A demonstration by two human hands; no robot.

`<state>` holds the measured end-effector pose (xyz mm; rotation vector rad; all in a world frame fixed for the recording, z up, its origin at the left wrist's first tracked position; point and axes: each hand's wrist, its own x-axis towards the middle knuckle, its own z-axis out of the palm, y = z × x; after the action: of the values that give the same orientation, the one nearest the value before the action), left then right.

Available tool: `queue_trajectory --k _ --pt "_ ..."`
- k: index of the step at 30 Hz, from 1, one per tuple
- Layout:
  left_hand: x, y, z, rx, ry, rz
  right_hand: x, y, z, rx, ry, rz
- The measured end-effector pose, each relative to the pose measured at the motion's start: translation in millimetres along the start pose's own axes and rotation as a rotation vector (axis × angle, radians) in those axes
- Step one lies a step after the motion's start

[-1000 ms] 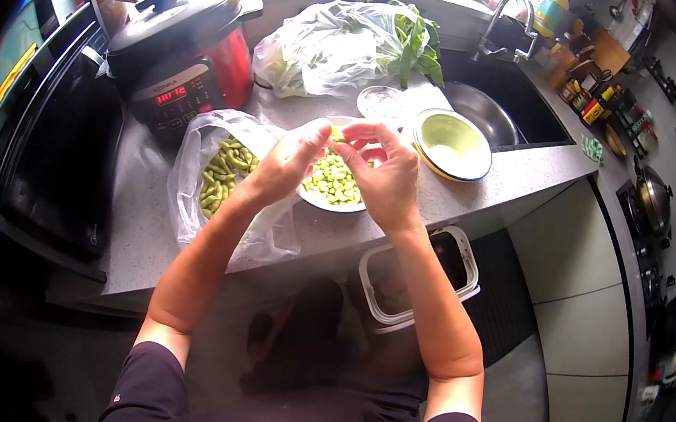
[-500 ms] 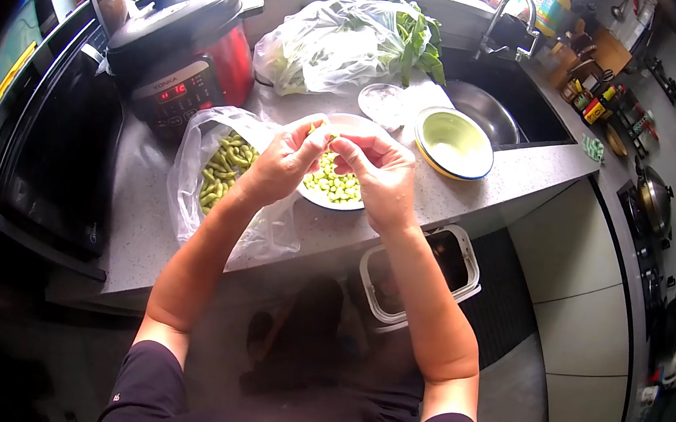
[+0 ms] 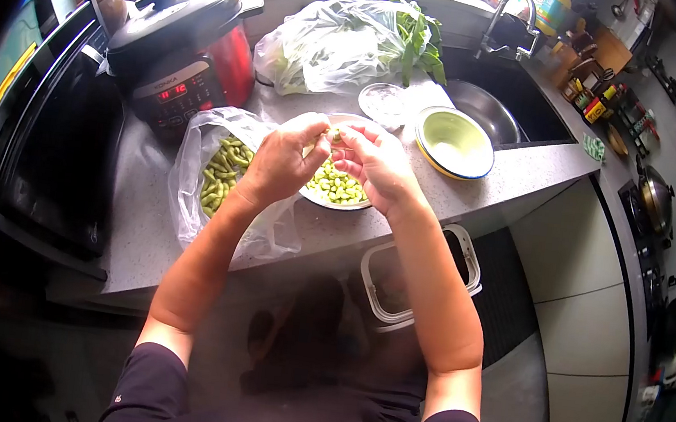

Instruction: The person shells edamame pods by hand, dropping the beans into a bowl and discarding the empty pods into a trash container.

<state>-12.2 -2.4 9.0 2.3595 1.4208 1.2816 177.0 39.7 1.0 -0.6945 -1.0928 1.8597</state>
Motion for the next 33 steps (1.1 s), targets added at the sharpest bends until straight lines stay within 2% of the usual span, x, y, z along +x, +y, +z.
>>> queue_trajectory --k 7,13,17,26,30,33 --pt "0 -8 3 0.140 0.045 0.095 8 -9 1 -0.345 0.021 -0.066" --pt "3 -3 -2 0.144 0.034 0.085 5 -6 5 -0.625 0.001 -0.267" --pt "2 -3 0 0.168 0.029 0.097 2 -7 3 -0.541 0.017 -0.203" --pt "-1 -6 2 0.236 0.046 0.082 5 -5 -3 -0.720 0.023 -0.243" --pt "1 2 -2 0.141 0.066 0.075 -15 -21 9 -0.845 0.057 -0.320" --pt "2 11 -6 0.030 0.080 0.136 -52 -43 13 -0.952 0.204 -0.626"
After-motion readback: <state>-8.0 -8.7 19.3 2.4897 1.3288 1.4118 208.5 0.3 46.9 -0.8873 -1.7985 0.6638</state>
